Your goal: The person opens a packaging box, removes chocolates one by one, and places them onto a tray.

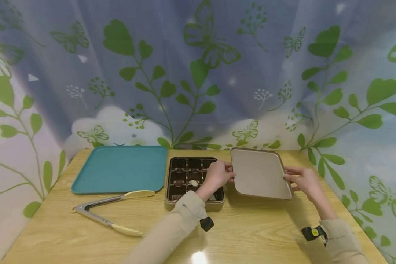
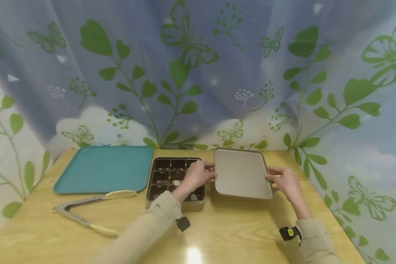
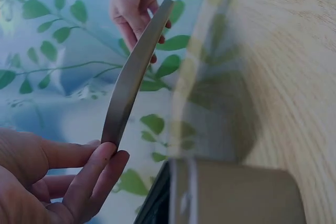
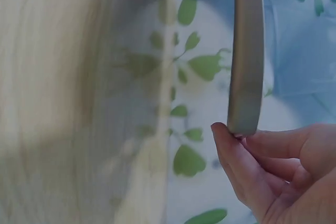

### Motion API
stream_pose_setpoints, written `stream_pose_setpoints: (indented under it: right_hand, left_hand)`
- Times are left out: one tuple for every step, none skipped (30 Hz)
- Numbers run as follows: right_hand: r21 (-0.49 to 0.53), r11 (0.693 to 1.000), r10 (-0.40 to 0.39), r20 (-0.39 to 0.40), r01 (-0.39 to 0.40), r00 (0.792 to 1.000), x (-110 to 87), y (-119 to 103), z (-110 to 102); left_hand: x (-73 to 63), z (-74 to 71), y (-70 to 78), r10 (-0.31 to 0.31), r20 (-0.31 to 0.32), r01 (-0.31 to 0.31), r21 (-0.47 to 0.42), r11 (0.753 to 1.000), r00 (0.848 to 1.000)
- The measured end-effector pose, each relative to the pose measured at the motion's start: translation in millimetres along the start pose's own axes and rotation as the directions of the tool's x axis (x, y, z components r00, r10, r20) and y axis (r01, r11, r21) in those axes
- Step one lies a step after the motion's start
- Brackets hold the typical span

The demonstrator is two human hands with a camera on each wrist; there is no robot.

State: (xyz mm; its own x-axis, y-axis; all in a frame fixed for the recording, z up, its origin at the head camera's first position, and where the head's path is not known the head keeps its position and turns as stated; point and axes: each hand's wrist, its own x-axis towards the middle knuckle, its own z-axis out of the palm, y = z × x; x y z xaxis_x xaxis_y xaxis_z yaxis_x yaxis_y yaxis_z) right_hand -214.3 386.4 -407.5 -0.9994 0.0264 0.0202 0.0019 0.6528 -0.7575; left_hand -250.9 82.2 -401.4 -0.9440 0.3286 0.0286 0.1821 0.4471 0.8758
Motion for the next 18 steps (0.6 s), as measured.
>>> stream_pose_setpoints:
  right_hand:
    - [-0.012,1.000,0.009,-0.002,-0.009,1.000,0.2,3,-2]
    - [-0.023,1.000,0.018,-0.002,-0.018,1.000,0.6,5,-3]
    - [-0.034,0.999,0.028,-0.002,-0.028,1.000,0.8,8,-4]
    - [-0.048,0.998,0.037,-0.001,-0.037,0.999,1.0,10,-5]
    - [-0.058,0.997,0.047,0.001,-0.047,0.999,1.3,12,-5]
    - [-0.073,0.996,0.054,0.001,-0.053,0.999,1.5,15,-5]
    - [-0.088,0.994,0.060,0.003,-0.060,0.998,1.4,17,-5]
    - [-0.100,0.993,0.065,0.005,-0.065,0.998,1.3,19,-5]
    - [-0.116,0.991,0.068,0.004,-0.067,0.998,1.2,21,-5]
    - [-0.136,0.988,0.069,0.004,-0.068,0.998,1.1,24,-4]
    - [-0.146,0.987,0.069,0.004,-0.068,0.998,1.0,26,-3]
    - [-0.162,0.985,0.069,0.006,-0.067,0.998,1.1,28,-3]
    - [-0.170,0.983,0.070,0.007,-0.068,0.997,1.5,29,-2]
    - [-0.182,0.981,0.071,0.006,-0.069,0.997,2.2,31,-1]
    - [-0.199,0.978,0.071,0.005,-0.068,0.997,2.9,33,0]
    - [-0.211,0.975,0.074,0.005,-0.071,0.997,3.6,34,0]
    - [-0.213,0.974,0.078,0.007,-0.074,0.997,4.2,35,1]
    - [-0.219,0.973,0.081,0.007,-0.078,0.997,5.0,36,2]
  left_hand:
    - [2.2,4.7,0.7,-0.005,0.008,0.005,0.024,1.000,1.000]
    - [4.2,9.2,1.1,-0.007,0.015,0.006,0.057,0.998,1.000]
    - [6.0,13.6,1.3,-0.011,0.024,0.009,0.092,0.996,1.000]
    - [8.0,18.1,0.9,-0.011,0.030,0.007,0.134,0.991,0.999]
    - [10.0,22.3,0.2,-0.008,0.037,0.001,0.185,0.983,0.999]
    - [11.6,26.4,-0.9,-0.005,0.044,-0.006,0.233,0.972,0.999]
    - [12.9,30.4,-2.2,0.001,0.047,-0.014,0.270,0.963,0.999]
    - [14.0,33.7,-3.4,0.016,0.045,-0.029,0.311,0.950,0.999]
    - [14.9,36.6,-4.2,0.032,0.046,-0.046,0.353,0.935,0.998]
    - [16.0,39.6,-5.5,0.051,0.045,-0.064,0.390,0.918,0.998]
    - [16.9,42.2,-5.8,0.063,0.049,-0.078,0.425,0.902,0.997]
    - [17.4,44.3,-6.4,0.077,0.049,-0.091,0.454,0.886,0.996]
    - [18.1,46.3,-6.1,0.088,0.047,-0.100,0.495,0.863,0.995]
    - [18.8,48.3,-5.5,0.091,0.050,-0.104,0.534,0.839,0.995]
    - [19.3,50.4,-4.4,0.087,0.056,-0.103,0.571,0.814,0.995]
    - [19.8,52.8,-3.5,0.079,0.057,-0.097,0.601,0.794,0.995]
    - [20.1,55.0,-2.2,0.062,0.061,-0.087,0.635,0.767,0.996]
    - [20.2,57.0,-0.9,0.051,0.063,-0.080,0.677,0.731,0.997]
